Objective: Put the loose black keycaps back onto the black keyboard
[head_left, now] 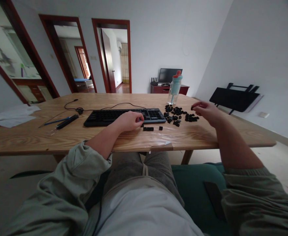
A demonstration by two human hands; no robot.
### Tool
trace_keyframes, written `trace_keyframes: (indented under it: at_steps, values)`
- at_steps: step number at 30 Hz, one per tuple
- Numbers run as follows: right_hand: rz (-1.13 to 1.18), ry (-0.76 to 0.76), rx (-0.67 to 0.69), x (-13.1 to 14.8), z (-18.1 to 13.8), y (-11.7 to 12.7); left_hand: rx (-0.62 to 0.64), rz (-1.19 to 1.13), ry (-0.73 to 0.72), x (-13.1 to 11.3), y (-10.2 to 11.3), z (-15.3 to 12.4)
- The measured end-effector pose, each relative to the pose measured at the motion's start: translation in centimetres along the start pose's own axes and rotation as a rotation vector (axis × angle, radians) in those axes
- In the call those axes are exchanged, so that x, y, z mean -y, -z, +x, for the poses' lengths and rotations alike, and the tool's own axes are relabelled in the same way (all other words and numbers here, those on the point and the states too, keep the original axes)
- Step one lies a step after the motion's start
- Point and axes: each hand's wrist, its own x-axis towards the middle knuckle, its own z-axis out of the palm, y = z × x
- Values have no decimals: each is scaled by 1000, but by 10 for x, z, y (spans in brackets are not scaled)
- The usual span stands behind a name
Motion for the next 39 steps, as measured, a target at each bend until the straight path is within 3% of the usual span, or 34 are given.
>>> trace_keyframes:
  at_steps: [4,8,12,16,32,36,39]
  values:
    - [300,104,308,50,-12,-42,-42,-107,-49,-3,1,-2]
    - [502,74,598,78,-14,-89,-95,-212,-104,-8,1,-3]
    - [595,73,716,84,-12,-118,-151,-224,-120,-11,-2,-2]
    - [599,96,789,85,-17,-129,-166,-203,-105,-13,-3,-1]
    - [569,140,801,83,-24,-133,-177,-182,-121,-17,1,-3]
    - [503,176,634,81,-21,-126,-163,-149,-75,-13,6,-4]
    - [431,181,503,78,-16,-121,-77,-68,-23,-6,9,-5]
